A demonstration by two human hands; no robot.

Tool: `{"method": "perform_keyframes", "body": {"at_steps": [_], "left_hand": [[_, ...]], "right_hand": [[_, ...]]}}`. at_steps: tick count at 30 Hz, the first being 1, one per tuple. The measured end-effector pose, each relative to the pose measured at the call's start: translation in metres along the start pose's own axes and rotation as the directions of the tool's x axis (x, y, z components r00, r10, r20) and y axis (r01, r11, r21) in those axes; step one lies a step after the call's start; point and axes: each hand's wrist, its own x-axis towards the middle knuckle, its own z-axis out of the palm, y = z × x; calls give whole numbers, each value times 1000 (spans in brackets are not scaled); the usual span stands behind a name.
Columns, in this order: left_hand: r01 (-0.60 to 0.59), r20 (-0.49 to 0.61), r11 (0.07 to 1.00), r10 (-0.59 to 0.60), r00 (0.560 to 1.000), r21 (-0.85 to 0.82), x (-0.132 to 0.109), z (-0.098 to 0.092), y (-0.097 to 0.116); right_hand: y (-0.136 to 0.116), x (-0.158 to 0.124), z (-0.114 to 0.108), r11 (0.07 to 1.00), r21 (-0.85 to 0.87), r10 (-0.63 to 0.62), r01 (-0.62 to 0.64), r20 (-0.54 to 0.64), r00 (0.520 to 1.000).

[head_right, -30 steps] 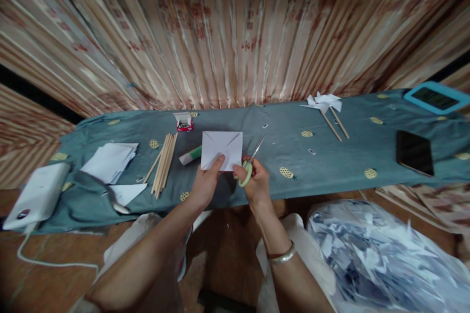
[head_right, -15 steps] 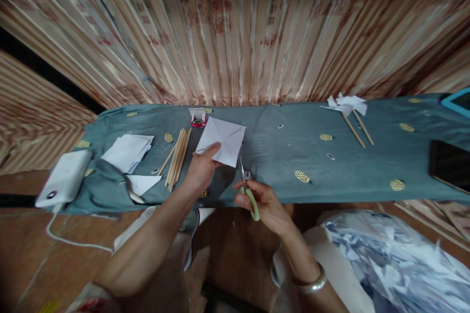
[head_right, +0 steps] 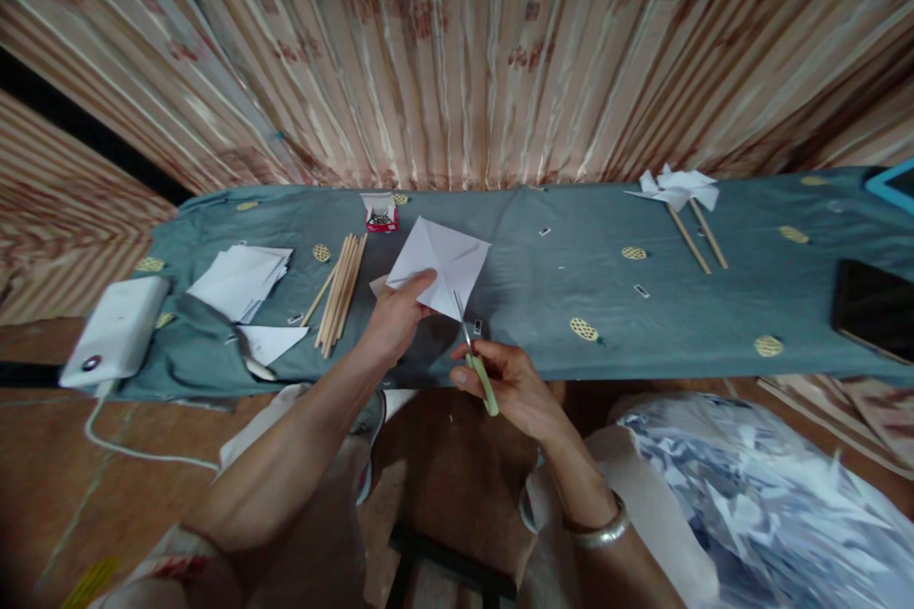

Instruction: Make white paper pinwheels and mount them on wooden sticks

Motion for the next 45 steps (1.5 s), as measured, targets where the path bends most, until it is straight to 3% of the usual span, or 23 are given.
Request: {"method": "perform_keyframes", "body": {"at_steps": [25,45], "left_hand": [[-1,-10,1000,1,1000,17,-1,1,0],[-7,-39,1000,8,999,28,-2,2,1]], "right_hand": [[1,1,-1,1000,16,18,-18,20,1000],[-5,1,2,993,55,109,-109,-11,994]]}}
